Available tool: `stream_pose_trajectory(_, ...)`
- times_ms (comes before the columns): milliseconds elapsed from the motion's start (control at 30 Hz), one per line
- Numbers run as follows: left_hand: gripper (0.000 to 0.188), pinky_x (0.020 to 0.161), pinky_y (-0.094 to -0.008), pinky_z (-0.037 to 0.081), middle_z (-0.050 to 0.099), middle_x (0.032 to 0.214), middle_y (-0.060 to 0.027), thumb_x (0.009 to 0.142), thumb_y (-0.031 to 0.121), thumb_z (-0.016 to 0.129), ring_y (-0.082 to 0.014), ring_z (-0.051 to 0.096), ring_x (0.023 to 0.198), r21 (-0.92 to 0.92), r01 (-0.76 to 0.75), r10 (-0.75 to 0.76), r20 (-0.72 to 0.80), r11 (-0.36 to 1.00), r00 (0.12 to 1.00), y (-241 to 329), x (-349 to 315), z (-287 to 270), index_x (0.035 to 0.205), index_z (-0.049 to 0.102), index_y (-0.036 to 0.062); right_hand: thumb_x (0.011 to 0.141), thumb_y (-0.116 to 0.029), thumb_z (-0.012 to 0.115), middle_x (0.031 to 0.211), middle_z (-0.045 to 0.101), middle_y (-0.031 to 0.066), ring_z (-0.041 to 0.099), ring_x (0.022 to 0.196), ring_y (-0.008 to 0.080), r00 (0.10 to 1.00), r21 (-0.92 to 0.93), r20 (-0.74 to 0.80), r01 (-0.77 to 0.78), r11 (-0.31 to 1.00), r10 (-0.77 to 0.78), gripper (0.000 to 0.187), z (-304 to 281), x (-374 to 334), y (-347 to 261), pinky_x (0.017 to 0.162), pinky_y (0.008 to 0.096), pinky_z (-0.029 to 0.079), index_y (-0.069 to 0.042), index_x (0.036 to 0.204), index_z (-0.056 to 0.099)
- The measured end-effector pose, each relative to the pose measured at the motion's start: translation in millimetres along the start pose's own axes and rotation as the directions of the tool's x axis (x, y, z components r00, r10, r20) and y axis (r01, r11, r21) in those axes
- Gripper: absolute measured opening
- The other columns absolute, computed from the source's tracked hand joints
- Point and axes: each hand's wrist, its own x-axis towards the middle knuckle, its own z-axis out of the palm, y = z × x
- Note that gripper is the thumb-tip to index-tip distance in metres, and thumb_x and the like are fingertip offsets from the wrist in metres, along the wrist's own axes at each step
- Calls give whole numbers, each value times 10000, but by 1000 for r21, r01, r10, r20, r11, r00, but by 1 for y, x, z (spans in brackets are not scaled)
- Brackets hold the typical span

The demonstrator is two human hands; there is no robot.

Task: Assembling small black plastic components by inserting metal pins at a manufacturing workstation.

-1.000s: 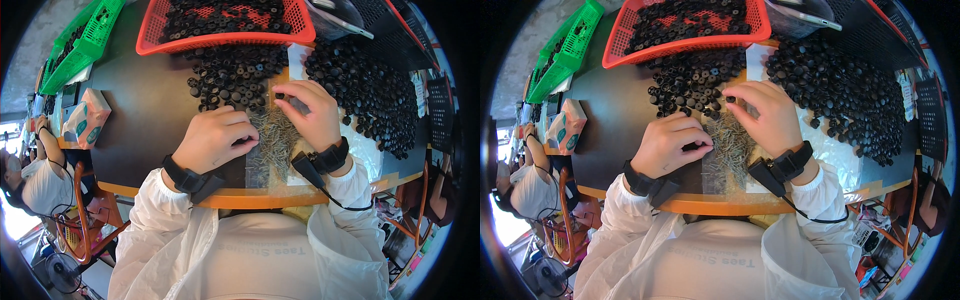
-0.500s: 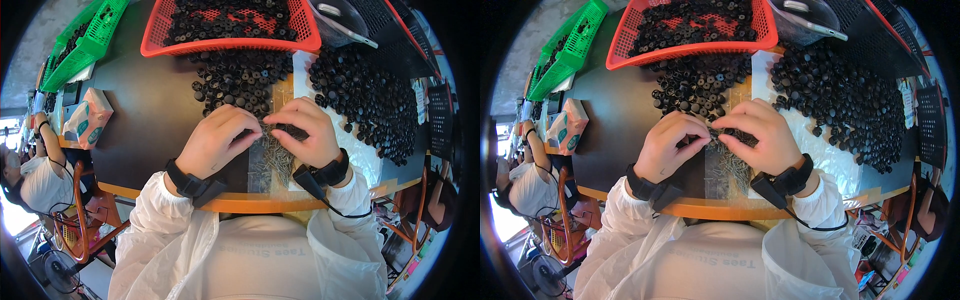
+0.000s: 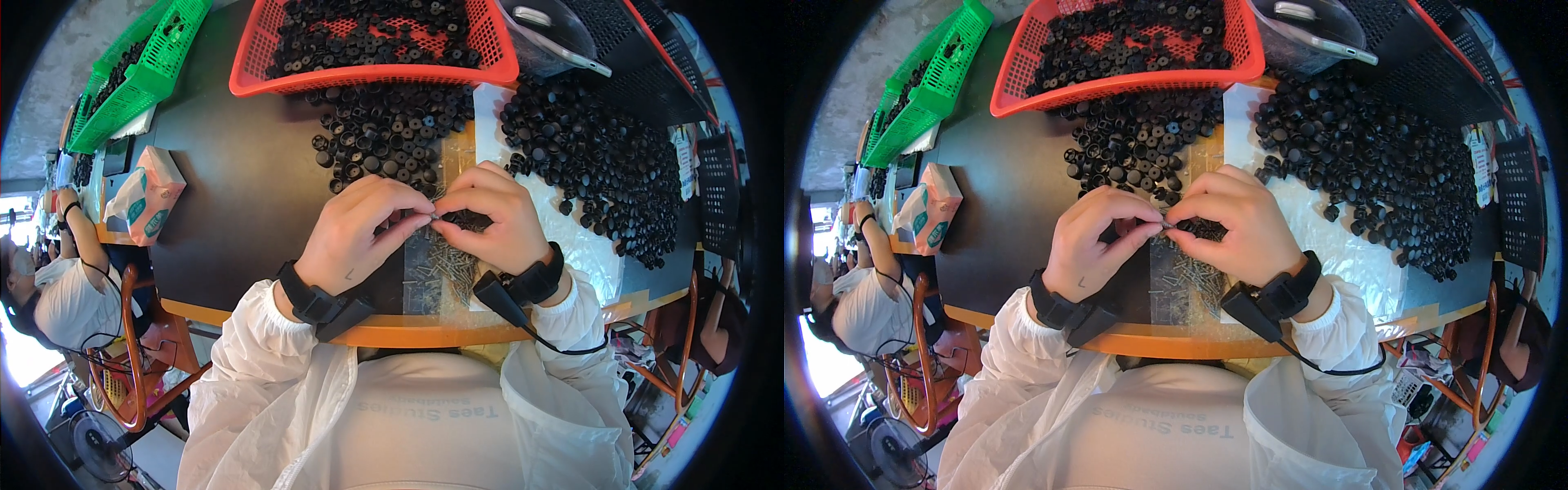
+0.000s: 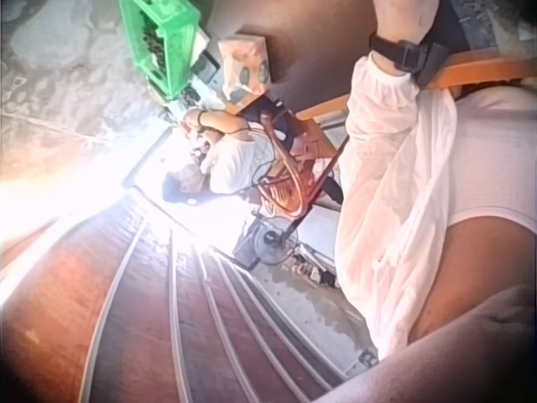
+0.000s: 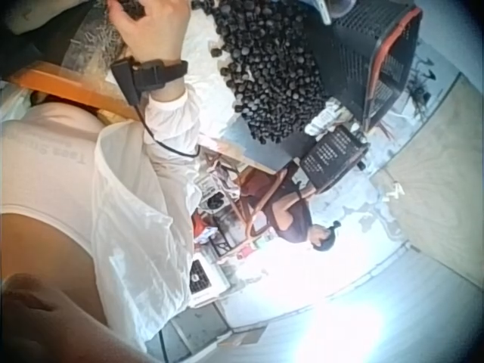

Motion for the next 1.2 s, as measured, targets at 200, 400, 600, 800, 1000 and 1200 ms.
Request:
stream_pose_trajectory(200, 201, 687, -267, 493, 645, 931, -88, 833, -49, 686, -173, 597, 740, -204, 104, -108, -5, 973, 994, 0, -4, 5, 1015, 662, 33, 675, -113, 794, 801, 614, 1, 575, 803, 227, 994, -169, -78, 60, 984, -74, 171, -4, 0, 2, 745, 359, 449, -129, 836, 738)
stream_pose_trajectory(400, 240, 769, -270, 482, 596, 943, -76, 888, -38, 613, -163, 584, 835, -43, 88, -90, -52, 995, 995, -1, 1, -1, 1116, 663, 19, 669, -157, 813, 785, 618, -9, 571, 799, 225, 992, -309, -16, 115, 944, -126, 200, -5, 1, 0, 752, 368, 448, -138, 853, 737)
stream_pose_trajectory(600, 189, 747, -275, 503, 638, 968, -91, 871, -34, 642, -163, 618, 836, -173, 154, -159, -18, 973, 987, 0, 0, -5, 1046, 696, 10, 686, -185, 823, 840, 670, -1, 578, 818, 231, 994, -177, -84, -87, 980, 73, 298, -7, 0, -5, 763, 357, 458, -130, 959, 716)
stream_pose_trajectory(800, 179, 742, -286, 530, 702, 1003, -109, 780, -37, 748, -181, 671, 832, -420, 293, -306, 38, 859, 951, 0, -6, 1, 948, 708, 9, 662, -183, 859, 832, 696, 17, 584, 747, 205, 996, -69, -82, 29, 997, -34, 316, -2, -2, -3, 706, 309, 469, -106, 925, 703)
stream_pose_trajectory(1000, 167, 664, -254, 502, 646, 900, -33, 734, 16, 797, -139, 617, 775, -224, 6, -41, -151, 975, 988, -6, -2, 2, 886, 767, 76, 671, -158, 868, 829, 695, 6, 536, 657, 121, 978, 175, -91, -168, 970, 186, 282, 0, -5, -10, 607, 257, 448, -102, 902, 716)
stream_pose_trajectory(1200, 212, 654, -266, 487, 586, 842, -12, 684, 26, 823, -148, 589, 758, -154, 22, -48, -169, 988, 984, -2, -3, 6, 869, 780, 120, 666, -152, 868, 803, 682, 11, 541, 651, 133, 981, 199, -84, -155, 968, 174, 272, 0, -7, -11, 603, 262, 453, -97, 888, 721)
